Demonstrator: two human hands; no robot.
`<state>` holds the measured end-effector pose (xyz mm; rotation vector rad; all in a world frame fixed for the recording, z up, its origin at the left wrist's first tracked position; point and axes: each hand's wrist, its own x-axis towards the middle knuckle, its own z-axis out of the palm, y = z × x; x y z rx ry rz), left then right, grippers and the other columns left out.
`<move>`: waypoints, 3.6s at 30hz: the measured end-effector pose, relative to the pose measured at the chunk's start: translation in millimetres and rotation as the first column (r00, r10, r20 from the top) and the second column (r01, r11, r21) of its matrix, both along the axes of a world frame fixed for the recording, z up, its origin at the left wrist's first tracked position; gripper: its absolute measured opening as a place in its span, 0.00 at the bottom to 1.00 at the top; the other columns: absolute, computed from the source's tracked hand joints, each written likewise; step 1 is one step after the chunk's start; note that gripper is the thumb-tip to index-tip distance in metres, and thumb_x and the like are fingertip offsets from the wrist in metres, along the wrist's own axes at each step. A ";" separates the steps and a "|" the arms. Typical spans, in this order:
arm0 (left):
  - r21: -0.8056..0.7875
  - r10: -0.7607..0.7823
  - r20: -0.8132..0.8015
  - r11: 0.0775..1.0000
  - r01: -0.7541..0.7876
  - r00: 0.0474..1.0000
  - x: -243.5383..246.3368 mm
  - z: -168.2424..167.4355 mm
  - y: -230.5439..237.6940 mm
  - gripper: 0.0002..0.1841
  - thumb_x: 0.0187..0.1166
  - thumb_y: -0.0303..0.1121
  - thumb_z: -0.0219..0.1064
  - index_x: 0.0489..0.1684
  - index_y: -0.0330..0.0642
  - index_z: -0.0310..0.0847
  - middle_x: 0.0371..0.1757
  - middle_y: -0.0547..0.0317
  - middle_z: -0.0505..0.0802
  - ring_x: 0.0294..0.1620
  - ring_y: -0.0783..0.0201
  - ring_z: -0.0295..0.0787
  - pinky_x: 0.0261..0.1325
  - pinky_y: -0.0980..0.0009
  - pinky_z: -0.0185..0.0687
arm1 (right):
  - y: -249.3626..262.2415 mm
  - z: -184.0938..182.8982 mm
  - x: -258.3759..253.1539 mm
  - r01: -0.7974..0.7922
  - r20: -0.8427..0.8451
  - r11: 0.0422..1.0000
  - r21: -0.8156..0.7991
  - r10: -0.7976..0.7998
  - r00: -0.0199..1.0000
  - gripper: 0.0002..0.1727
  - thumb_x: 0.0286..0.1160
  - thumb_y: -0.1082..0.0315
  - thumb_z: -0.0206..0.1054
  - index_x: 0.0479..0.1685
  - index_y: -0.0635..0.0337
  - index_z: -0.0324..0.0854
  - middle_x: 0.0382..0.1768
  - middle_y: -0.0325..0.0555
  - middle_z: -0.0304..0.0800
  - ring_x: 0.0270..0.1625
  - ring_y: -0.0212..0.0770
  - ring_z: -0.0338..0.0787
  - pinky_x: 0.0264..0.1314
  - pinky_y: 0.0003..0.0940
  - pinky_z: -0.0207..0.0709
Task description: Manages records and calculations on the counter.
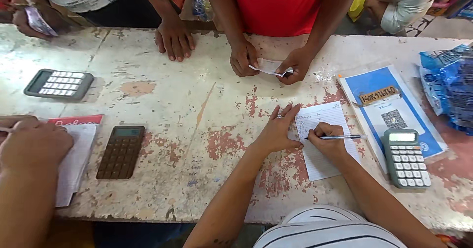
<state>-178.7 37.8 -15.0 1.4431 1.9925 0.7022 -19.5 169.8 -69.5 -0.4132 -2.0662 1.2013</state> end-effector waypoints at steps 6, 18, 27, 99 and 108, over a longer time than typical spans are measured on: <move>-0.016 -0.002 0.002 1.000 0.002 1.000 -1.3 3.5 1.1 0.57 0.62 0.48 0.85 0.92 0.35 0.52 0.88 0.51 0.73 0.96 0.56 0.47 0.95 0.48 0.14 | 5.2 27.7 2.3 0.091 0.059 0.980 -0.179 -0.082 0.995 0.15 0.63 0.74 0.70 0.14 0.49 0.73 0.16 0.25 0.76 0.20 0.18 0.74 0.23 0.15 0.68; 0.010 -0.005 -0.001 1.000 0.005 1.000 0.5 1.8 -1.0 0.56 0.63 0.49 0.84 0.92 0.34 0.54 0.87 0.51 0.74 0.96 0.56 0.47 0.95 0.49 0.14 | 2.0 14.5 2.6 0.041 -0.068 0.994 -0.105 -0.049 0.996 0.15 0.62 0.76 0.69 0.13 0.52 0.74 0.16 0.26 0.76 0.20 0.17 0.74 0.23 0.13 0.68; 0.009 0.000 0.010 1.000 0.000 1.000 0.0 1.0 -1.4 0.56 0.61 0.46 0.86 0.92 0.35 0.55 0.86 0.50 0.75 0.95 0.54 0.49 0.95 0.48 0.18 | 2.4 19.0 4.1 0.052 0.026 0.984 -0.171 -0.048 0.999 0.15 0.63 0.74 0.71 0.14 0.50 0.74 0.16 0.26 0.76 0.21 0.18 0.75 0.24 0.15 0.70; -0.009 -0.019 0.018 1.000 0.019 1.000 -0.8 2.3 -0.6 0.53 0.66 0.47 0.83 0.92 0.37 0.55 0.85 0.48 0.76 0.96 0.53 0.46 0.94 0.48 0.13 | 3.8 7.2 5.0 0.066 -0.010 0.997 0.046 -0.065 0.998 0.16 0.62 0.76 0.67 0.10 0.54 0.70 0.13 0.29 0.72 0.19 0.18 0.70 0.21 0.14 0.63; -0.036 -0.008 0.026 0.999 0.009 1.000 -2.1 10.2 3.9 0.53 0.64 0.48 0.83 0.91 0.38 0.58 0.84 0.49 0.78 0.95 0.52 0.49 0.95 0.48 0.15 | 24.8 0.5 1.4 0.130 -0.014 0.991 -0.007 -0.130 0.991 0.17 0.61 0.76 0.69 0.11 0.53 0.70 0.13 0.31 0.73 0.18 0.25 0.74 0.19 0.20 0.67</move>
